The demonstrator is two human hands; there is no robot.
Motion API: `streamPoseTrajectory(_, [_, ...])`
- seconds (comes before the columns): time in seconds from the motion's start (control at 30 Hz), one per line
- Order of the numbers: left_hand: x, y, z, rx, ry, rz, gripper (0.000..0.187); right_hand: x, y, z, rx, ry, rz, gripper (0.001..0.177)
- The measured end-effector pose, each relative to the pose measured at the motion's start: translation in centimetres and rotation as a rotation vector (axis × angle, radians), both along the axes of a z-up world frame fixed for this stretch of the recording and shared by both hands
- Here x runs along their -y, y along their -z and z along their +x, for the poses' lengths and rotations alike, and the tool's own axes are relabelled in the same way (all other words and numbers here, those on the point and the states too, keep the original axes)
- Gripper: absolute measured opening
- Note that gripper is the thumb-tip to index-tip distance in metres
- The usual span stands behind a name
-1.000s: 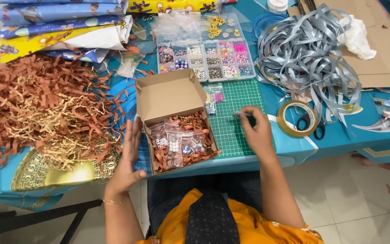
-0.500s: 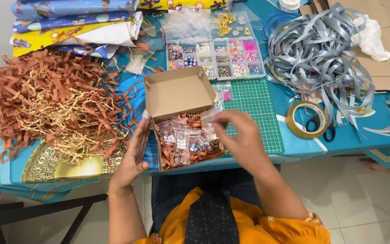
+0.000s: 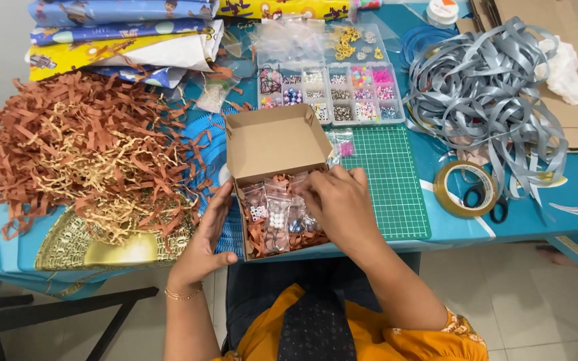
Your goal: Assembling a small cardboard gift box and filling it with decorative shredded paper and small craft items.
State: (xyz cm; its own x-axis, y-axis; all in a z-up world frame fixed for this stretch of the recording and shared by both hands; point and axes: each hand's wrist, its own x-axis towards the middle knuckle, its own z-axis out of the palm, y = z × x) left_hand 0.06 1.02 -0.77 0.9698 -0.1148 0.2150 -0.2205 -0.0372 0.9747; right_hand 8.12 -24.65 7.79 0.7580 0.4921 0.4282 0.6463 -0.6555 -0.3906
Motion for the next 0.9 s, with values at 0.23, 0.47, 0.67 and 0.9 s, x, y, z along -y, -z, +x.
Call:
streamPoseTrajectory(0.23, [1.6, -0.8, -0.4, 0.055, -0.012, 0.239, 0.175, -1.2, 2.6, 0.2, 0.201, 0.028, -0.087, 0.012])
streamPoseTrajectory(0.47, [2.9, -2.1, -0.6, 0.007, -0.111, 0.489, 0.171, 3.1, -0.3, 1.0, 0.138, 0.108, 0.059, 0.018])
streamPoseTrajectory(0.67, [1.9, -0.8, -1.0, -0.032, -0.065, 0.559, 0.159, 7.5, 4.9, 7.1, -0.238, 0.248, -0.151, 0.054])
streamPoseTrajectory(0.9, [1.8, -0.4, -0.8, -0.101, -0.076, 0.617, 0.157, 8.9, 8.3, 6.6, -0.052, 0.291, -0.230, 0.049])
